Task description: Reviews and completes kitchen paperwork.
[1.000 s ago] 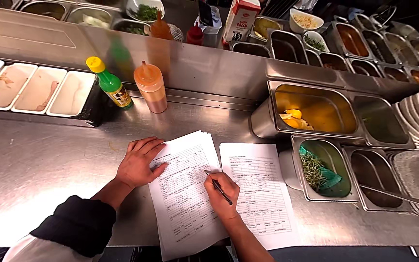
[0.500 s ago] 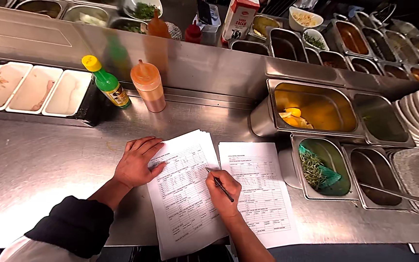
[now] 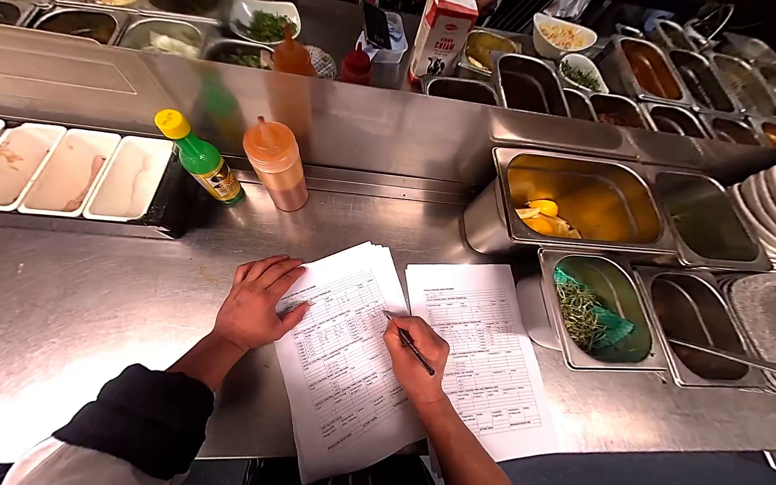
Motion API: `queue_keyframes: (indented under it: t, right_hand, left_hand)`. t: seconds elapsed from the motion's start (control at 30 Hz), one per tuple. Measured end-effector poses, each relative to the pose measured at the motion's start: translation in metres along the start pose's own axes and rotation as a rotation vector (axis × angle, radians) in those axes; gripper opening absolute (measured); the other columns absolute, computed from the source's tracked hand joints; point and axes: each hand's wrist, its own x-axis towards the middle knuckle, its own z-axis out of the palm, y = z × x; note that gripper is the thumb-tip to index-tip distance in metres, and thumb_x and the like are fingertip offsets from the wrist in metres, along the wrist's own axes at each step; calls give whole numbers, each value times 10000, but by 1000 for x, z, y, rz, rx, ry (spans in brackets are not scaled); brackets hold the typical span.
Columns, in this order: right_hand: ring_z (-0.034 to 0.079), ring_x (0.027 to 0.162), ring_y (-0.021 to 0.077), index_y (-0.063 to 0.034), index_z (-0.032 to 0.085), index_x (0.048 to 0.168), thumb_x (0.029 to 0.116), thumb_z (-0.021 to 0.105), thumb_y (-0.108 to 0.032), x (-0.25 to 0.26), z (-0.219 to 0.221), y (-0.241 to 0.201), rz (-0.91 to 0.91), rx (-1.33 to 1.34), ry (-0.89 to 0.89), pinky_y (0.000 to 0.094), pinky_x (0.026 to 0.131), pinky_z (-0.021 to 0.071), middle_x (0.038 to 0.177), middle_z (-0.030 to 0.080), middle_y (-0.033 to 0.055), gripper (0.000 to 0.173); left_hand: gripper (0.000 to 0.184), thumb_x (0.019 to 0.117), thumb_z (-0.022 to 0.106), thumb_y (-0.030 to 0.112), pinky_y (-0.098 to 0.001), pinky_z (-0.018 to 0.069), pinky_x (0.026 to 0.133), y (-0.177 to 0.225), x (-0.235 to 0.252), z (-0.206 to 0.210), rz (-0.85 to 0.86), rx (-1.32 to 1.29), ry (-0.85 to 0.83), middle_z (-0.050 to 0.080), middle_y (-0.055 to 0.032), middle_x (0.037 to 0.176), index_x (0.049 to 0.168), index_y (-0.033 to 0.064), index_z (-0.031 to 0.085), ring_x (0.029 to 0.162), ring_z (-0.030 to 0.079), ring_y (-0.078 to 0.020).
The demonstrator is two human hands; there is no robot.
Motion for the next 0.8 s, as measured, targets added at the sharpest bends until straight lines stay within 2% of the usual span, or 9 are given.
queue_keyframes:
  t: [0.6, 0.8]
  right_hand:
    - [618, 584, 11, -58, 725, 723, 809, 686, -69, 1, 0, 0, 43, -23, 43, 161, 532, 521, 672, 680, 1, 95]
    - [668, 651, 54, -54, 708, 727, 815, 680, -58, -8, -5, -6, -84, -9, 19, 179, 587, 562, 711, 700, 30, 93]
  left_hand:
    - [633, 899, 512, 612, -542, 403, 1070, 1, 1, -1, -4, 0, -6, 642, -35, 1402, 1289, 153, 706, 1343, 544, -272]
    - [628, 895, 514, 611, -544, 412, 1067, 0, 0, 0, -6, -2, 0, 651, -36, 1388, 1277, 153, 713, 1336, 552, -268]
